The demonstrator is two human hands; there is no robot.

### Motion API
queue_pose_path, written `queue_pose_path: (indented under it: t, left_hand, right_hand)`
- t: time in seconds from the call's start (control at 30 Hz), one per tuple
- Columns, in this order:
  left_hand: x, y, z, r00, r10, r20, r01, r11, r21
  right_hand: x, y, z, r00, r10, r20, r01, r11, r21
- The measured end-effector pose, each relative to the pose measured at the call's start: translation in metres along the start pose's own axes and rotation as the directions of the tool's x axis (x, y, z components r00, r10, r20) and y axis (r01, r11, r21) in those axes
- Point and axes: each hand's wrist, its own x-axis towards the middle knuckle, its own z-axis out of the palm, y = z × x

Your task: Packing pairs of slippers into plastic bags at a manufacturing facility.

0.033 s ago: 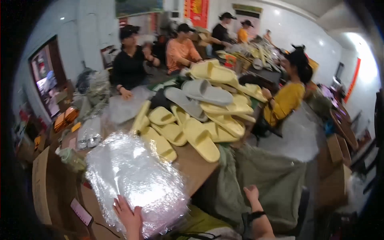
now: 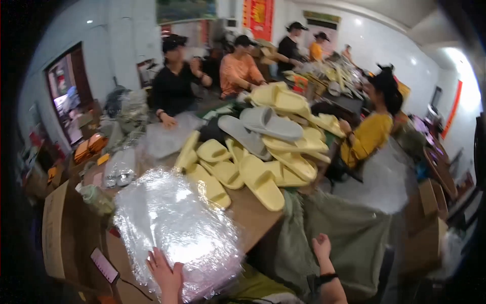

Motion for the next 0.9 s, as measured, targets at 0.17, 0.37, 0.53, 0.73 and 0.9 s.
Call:
queue_pose_path:
  t: [0.17,0.37,0.53,0.73,0.9]
  left_hand:
    - [-0.004,-0.008,-0.001,0.998,0.023,-0.053,-0.022,1.0,0.017]
    - [-0.002,-0.003,-0.002,0.999,0.033,-0.028,-0.032,0.999,0.03]
    - [0.001,-0.002,0.004,0.999,0.038,0.011,-0.039,0.996,0.085]
    - [-0.008,-0.008,0.0,0.999,0.04,-0.013,-0.039,0.995,0.092]
    - [-0.009,-0.014,0.001,0.998,0.052,-0.019,-0.05,0.993,0.108]
  right_hand:
    - [0.012,-0.196,-0.011,0.873,-0.481,0.078,0.375,0.767,0.521]
    - [0.002,-0.34,0.062,0.444,-0.886,0.132,0.662,0.424,0.618]
    - [0.016,-0.395,0.144,0.306,-0.937,0.167,0.859,0.348,0.375]
    - [0.022,-0.435,0.155,0.293,-0.719,0.631,0.916,0.4,0.03]
    - [0.04,-0.456,0.121,0.101,-0.774,0.625,0.949,0.265,0.174]
